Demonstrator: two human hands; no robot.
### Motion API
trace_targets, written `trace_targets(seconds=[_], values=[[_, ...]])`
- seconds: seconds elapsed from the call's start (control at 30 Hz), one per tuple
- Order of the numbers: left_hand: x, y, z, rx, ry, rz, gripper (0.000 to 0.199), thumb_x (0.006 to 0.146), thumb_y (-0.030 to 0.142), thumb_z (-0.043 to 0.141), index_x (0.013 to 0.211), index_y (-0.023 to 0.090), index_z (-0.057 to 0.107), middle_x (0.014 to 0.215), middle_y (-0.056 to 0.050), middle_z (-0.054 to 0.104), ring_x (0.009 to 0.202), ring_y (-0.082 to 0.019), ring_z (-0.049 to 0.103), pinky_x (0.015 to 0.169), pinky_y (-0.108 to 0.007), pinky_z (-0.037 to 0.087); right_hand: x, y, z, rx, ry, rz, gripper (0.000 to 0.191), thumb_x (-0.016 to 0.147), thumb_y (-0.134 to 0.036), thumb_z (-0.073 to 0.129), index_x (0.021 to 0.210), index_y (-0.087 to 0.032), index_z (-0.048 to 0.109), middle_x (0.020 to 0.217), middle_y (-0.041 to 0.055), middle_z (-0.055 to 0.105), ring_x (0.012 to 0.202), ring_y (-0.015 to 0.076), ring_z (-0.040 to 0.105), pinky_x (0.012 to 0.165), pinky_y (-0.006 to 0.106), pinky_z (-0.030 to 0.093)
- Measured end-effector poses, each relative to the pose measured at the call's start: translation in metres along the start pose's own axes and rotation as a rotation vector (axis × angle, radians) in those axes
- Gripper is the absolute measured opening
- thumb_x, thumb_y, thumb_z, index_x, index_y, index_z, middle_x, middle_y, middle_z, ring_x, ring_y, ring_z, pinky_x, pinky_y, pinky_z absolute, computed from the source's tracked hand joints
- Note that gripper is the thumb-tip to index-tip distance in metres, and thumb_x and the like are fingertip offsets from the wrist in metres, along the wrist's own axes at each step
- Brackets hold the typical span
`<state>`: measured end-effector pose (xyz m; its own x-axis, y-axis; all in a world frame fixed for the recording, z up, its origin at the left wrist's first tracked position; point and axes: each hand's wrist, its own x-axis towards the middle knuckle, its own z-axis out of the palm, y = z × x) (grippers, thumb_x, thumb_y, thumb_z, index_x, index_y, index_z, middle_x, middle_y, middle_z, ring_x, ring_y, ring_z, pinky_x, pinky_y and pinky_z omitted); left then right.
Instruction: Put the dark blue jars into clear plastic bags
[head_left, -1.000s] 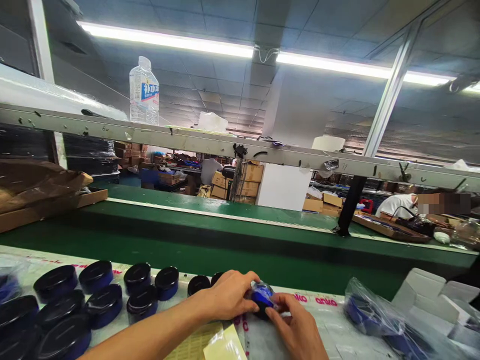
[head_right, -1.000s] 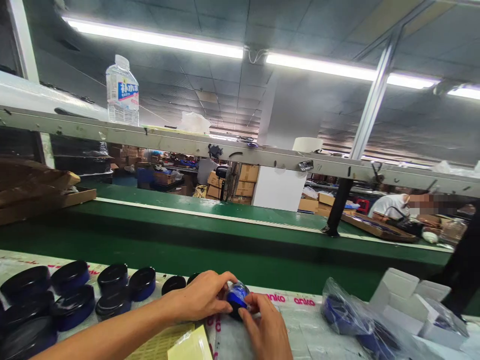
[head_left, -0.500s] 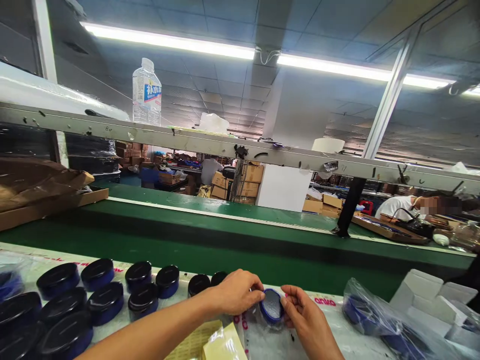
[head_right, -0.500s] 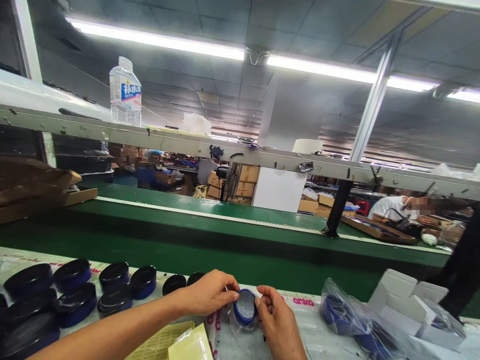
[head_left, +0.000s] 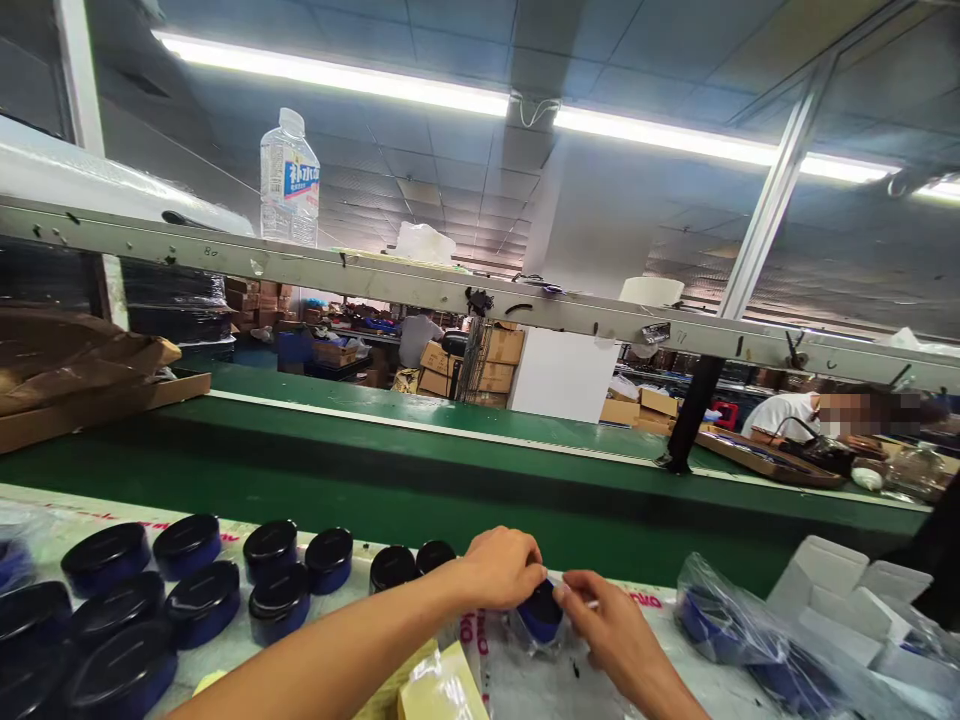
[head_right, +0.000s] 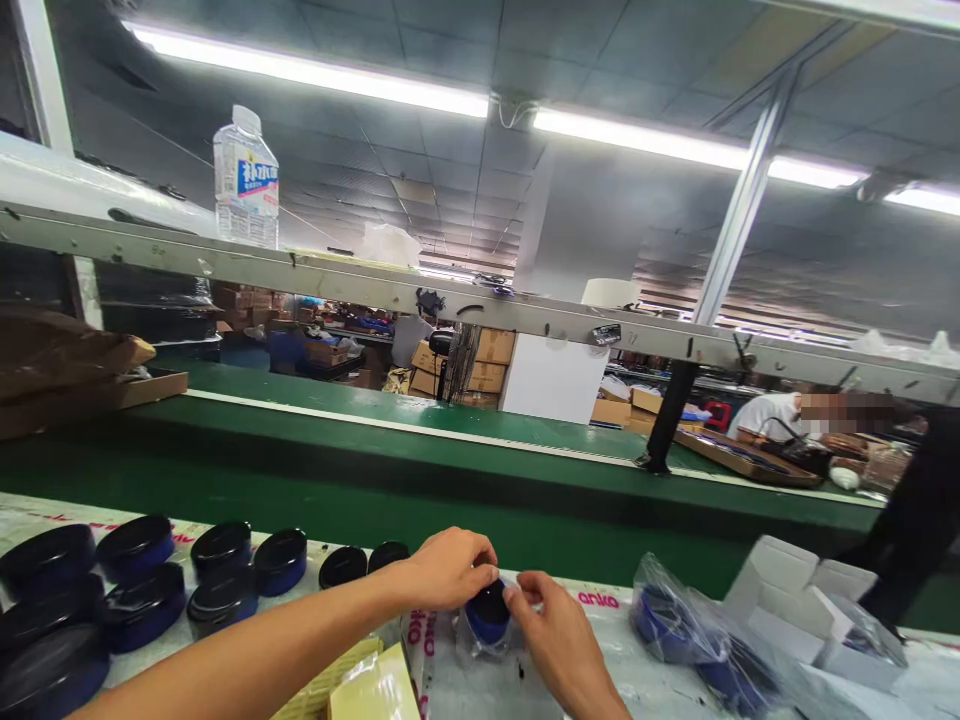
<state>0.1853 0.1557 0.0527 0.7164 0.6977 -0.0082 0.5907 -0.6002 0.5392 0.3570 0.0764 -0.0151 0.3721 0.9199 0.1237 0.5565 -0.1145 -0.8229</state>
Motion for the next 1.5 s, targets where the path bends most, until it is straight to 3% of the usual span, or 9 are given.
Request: trace_targets(seconds=[0.07, 0.13, 0.47, 0.63, 0.8, 1.03, 1.2, 1.33, 1.5], values=[[0.006, 0.003, 0.003, 0.022, -0.030, -0.017, 0.024, 0.098, 0.039, 0.065, 0.103, 0.016, 0.072, 0.106, -0.006, 0.075, 0.104, -0.023, 0.070, 0.096, -0.046, 0.054, 0.006, 0.003, 0.003, 0.037, -0.069, 0.037, 0.038, 0.072, -0.061, 0.050, 0.072, -0.024, 0.058, 0.062, 0.0057, 0.064, 0.056, 0.0235, 0.061, 0.050, 0.033, 0.045], [0.011, 0.004, 0.004, 0.034, -0.064, -0.043, 0.024, 0.095, 0.040, 0.068, 0.099, 0.016, 0.072, 0.102, -0.005, 0.075, 0.099, -0.022, 0.071, 0.092, -0.044, 0.056, 0.010, 0.005, 0.004, 0.067, -0.081, 0.044, 0.038, 0.073, -0.062, 0.046, 0.070, -0.025, 0.054, 0.056, 0.0023, 0.058, 0.053, 0.0215, 0.058, 0.047, 0.031, 0.042], [0.028, 0.005, 0.006, -0.042, -0.172, -0.033, 0.028, 0.093, 0.043, 0.070, 0.091, 0.015, 0.070, 0.084, -0.001, 0.072, 0.079, -0.018, 0.070, 0.074, -0.034, 0.058, 0.001, -0.006, -0.018, 0.000, 0.017, -0.150, 0.046, 0.082, -0.059, 0.047, 0.095, -0.021, 0.069, 0.096, 0.0102, 0.073, 0.092, 0.0295, 0.065, 0.083, 0.040, 0.046], [0.025, 0.002, 0.011, -0.046, -0.083, 0.042, 0.028, 0.100, 0.041, 0.061, 0.096, 0.014, 0.069, 0.094, -0.003, 0.072, 0.087, -0.019, 0.070, 0.083, -0.039, 0.058, 0.005, 0.009, -0.018, 0.097, -0.008, -0.037, 0.054, 0.081, -0.064, 0.043, 0.100, -0.019, 0.067, 0.081, 0.0079, 0.070, 0.075, 0.0267, 0.066, 0.056, 0.033, 0.047], [0.021, 0.007, 0.020, -0.034, 0.017, 0.071, 0.025, 0.101, 0.038, 0.061, 0.101, 0.015, 0.069, 0.098, -0.004, 0.073, 0.095, -0.021, 0.070, 0.092, -0.044, 0.056, 0.006, 0.025, -0.014, 0.169, -0.007, 0.054, 0.048, 0.076, -0.064, 0.057, 0.095, -0.022, 0.067, 0.085, 0.0057, 0.071, 0.078, 0.0243, 0.067, 0.053, 0.029, 0.046], [0.026, 0.016, 0.025, -0.028, -0.110, 0.003, 0.023, 0.098, 0.037, 0.065, 0.099, 0.014, 0.071, 0.098, -0.004, 0.073, 0.092, -0.020, 0.071, 0.086, -0.040, 0.059, 0.017, 0.042, -0.008, 0.198, -0.096, 0.269, 0.036, 0.087, -0.053, 0.061, 0.072, -0.022, 0.053, 0.054, -0.0084, 0.045, 0.043, 0.0093, 0.042, 0.043, 0.022, 0.032], [0.029, 0.017, 0.022, 0.012, -0.167, 0.003, 0.025, 0.098, 0.039, 0.066, 0.101, 0.014, 0.071, 0.098, -0.003, 0.073, 0.089, -0.020, 0.071, 0.081, -0.038, 0.060, 0.010, 0.033, -0.014, 0.136, -0.070, 0.114, 0.028, 0.087, -0.049, 0.049, 0.076, -0.024, 0.055, 0.061, -0.0029, 0.054, 0.054, 0.0158, 0.053, 0.049, 0.026, 0.037], [0.027, 0.019, 0.023, 0.101, -0.069, 0.049, 0.023, 0.100, 0.036, 0.062, 0.101, 0.015, 0.070, 0.103, -0.005, 0.074, 0.097, -0.021, 0.071, 0.089, -0.042, 0.058, -0.001, 0.025, -0.019, -0.016, 0.022, -0.072, 0.033, 0.085, -0.056, 0.042, 0.077, -0.027, 0.056, 0.073, 0.0055, 0.068, 0.071, 0.0247, 0.061, 0.067, 0.036, 0.044], [0.023, 0.023, 0.030, 0.226, 0.051, 0.095, 0.024, 0.101, 0.036, 0.061, 0.109, 0.015, 0.069, 0.111, -0.007, 0.073, 0.105, -0.023, 0.069, 0.098, -0.049, 0.054, -0.009, 0.023, -0.022, -0.111, 0.043, -0.133, 0.035, 0.086, -0.049, 0.042, 0.094, -0.024, 0.064, 0.093, 0.0119, 0.077, 0.091, 0.0312, 0.070, 0.082, 0.040, 0.046]])
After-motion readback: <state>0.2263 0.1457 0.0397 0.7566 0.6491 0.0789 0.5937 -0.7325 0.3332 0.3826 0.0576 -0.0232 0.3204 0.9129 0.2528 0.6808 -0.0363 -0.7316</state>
